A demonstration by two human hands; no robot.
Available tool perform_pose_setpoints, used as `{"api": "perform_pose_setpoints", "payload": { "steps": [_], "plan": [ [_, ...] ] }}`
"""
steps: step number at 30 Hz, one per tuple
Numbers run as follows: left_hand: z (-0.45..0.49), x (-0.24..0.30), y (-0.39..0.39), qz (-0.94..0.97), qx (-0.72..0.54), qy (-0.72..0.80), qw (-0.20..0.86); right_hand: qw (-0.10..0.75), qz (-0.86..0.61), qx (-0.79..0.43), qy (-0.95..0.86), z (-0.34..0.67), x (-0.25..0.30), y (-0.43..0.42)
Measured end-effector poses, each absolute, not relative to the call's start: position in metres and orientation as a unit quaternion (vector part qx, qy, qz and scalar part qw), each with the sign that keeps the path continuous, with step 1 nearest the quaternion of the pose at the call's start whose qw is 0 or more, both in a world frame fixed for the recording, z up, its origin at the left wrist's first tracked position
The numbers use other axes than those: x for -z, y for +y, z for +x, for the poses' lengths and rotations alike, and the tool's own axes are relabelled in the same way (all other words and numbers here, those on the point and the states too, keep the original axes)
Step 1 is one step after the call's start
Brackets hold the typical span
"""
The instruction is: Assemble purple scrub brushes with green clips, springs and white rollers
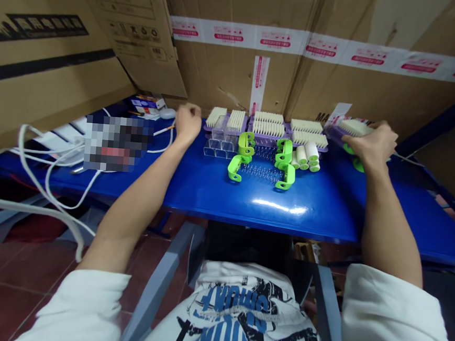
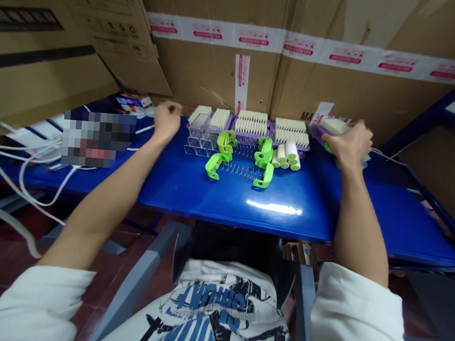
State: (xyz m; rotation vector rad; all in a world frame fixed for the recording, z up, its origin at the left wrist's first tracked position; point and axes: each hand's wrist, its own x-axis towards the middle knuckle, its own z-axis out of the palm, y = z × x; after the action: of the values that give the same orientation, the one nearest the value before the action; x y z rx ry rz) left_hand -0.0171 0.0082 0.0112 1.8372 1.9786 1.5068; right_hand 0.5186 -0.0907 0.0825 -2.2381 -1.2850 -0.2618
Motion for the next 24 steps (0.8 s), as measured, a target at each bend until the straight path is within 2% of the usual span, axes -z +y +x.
{"api": "perform_pose_setpoints", "payload": {
  "steps": [2, 4, 8, 11, 14, 24],
  "plan": [
    [-0.014, -0.024, -0.004, 0.57, -0.523, 0.631, -0.062, 0.351, -0.808, 0.122, -0.458, 0.516, -0.093, -0.099],
    [-0.003, -0.035, -0.022, 0.592, -0.554, 0.576, -0.101, 0.413, -0.74, 0.149, -0.509, 0.51, -0.104, -0.109],
    [0.048, -0.048, -0.066, 0.729, -0.515, 0.451, -0.004, 0.486, -0.553, 0.109, -0.668, 0.476, -0.111, -0.126],
    [0.082, -0.052, -0.094, 0.802, -0.449, 0.388, 0.069, 0.477, -0.478, 0.022, -0.737, 0.441, -0.101, -0.136],
    [0.092, -0.056, -0.109, 0.82, -0.432, 0.368, 0.078, 0.44, -0.458, -0.04, -0.772, 0.416, -0.096, -0.144],
    [0.088, -0.07, -0.115, 0.829, -0.395, 0.394, 0.042, 0.424, -0.443, -0.058, -0.788, 0.392, -0.089, -0.145]
  ]
}}
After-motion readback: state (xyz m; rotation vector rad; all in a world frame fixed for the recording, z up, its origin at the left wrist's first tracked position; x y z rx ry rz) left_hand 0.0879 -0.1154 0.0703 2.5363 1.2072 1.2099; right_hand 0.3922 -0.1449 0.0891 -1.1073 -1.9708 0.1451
